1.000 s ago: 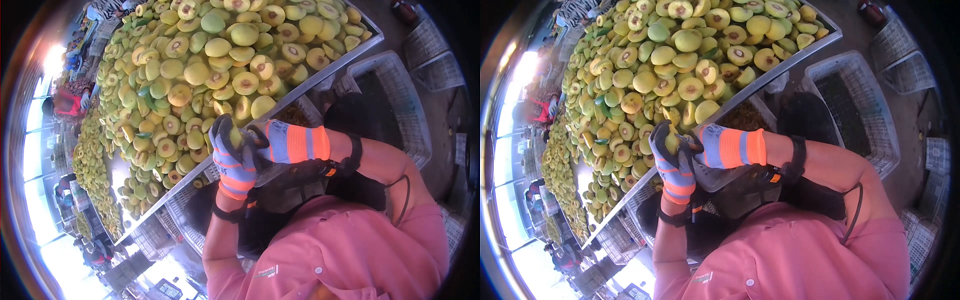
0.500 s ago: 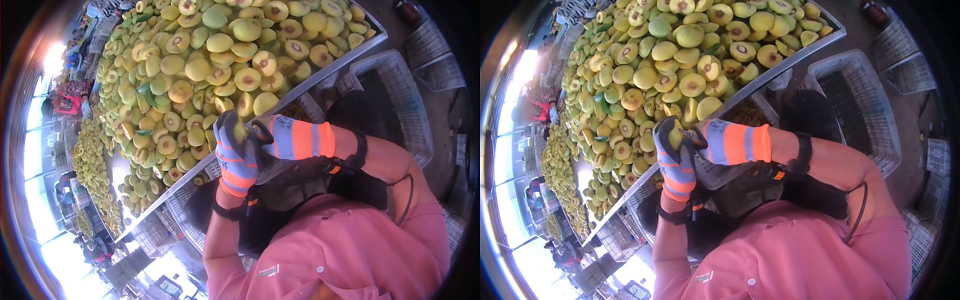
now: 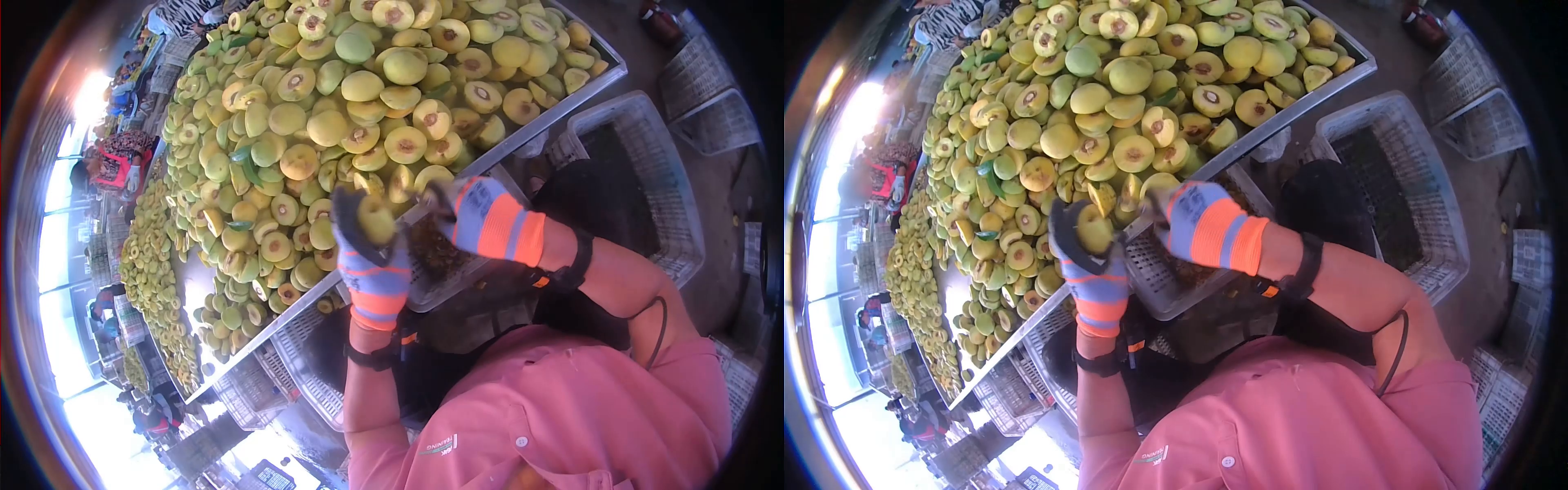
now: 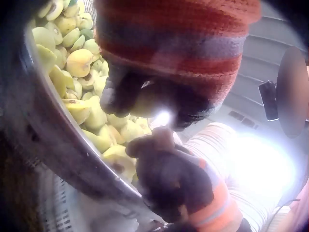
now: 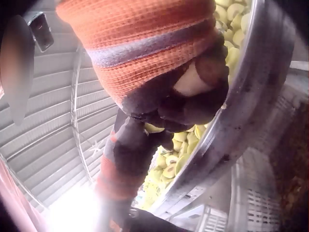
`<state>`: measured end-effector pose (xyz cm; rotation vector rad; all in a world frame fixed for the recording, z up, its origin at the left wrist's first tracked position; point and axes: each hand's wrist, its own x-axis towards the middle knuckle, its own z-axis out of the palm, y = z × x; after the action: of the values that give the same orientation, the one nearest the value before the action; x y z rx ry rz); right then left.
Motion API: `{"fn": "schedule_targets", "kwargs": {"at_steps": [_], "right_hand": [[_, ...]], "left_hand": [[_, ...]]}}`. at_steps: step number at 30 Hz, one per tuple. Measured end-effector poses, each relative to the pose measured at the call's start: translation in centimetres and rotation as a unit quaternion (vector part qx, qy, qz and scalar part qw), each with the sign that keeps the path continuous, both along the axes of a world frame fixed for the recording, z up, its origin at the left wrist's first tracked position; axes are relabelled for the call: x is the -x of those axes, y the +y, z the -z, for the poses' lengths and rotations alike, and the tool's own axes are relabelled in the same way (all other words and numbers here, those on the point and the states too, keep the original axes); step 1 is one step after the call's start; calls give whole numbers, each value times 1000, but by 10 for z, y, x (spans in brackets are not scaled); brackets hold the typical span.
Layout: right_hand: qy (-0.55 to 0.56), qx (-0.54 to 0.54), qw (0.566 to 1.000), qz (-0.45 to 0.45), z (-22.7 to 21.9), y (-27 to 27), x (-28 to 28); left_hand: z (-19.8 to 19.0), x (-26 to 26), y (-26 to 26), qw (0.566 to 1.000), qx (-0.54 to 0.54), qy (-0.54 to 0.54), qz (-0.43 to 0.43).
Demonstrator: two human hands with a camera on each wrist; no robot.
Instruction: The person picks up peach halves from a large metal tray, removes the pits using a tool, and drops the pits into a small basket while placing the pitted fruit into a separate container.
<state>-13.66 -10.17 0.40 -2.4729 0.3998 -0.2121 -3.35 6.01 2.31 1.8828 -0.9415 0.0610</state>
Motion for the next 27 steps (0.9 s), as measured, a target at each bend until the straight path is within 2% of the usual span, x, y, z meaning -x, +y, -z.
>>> {"fn": "schedule_targets", "kwargs": {"at_steps": [1,3,4,5,8,12,15,18,21,23,25,26,27], "right_hand": [[0,-44,998,51,-6,-5,-3],[-32,-231,972,34,-9,-13,-9],[-49,-323,945,27,-10,-14,-11],[-147,-316,937,7,10,-5,-18],[-18,-446,895,-9,-14,-4,-22],[89,-423,902,7,-18,-12,-21],[18,-437,898,-42,-14,-15,-18],[156,-437,885,-25,-50,-22,-11],[201,-455,866,-46,-44,-25,-11],[76,-435,889,-124,-27,-23,-8],[12,-421,891,-172,-1,-17,-6],[10,-420,889,-181,16,-14,-6],[32,-439,885,-153,13,-13,-6]], "left_hand": [[0,0,0,998,29,49,-36],[-5,-1,2,998,-5,57,-20],[-9,-2,3,998,-24,59,-10],[-9,1,2,997,-70,-39,19],[-2,6,-1,988,-127,-70,47],[-3,2,1,975,-160,-129,90],[-8,6,0,964,-158,-174,123],[-8,6,1,961,-150,-188,138],[-10,4,4,960,-149,-182,150],[-13,6,5,965,-163,-143,148],[-11,9,8,983,-101,-68,135],[-10,10,8,989,-70,-31,127],[-10,10,8,990,-56,8,131]]}}
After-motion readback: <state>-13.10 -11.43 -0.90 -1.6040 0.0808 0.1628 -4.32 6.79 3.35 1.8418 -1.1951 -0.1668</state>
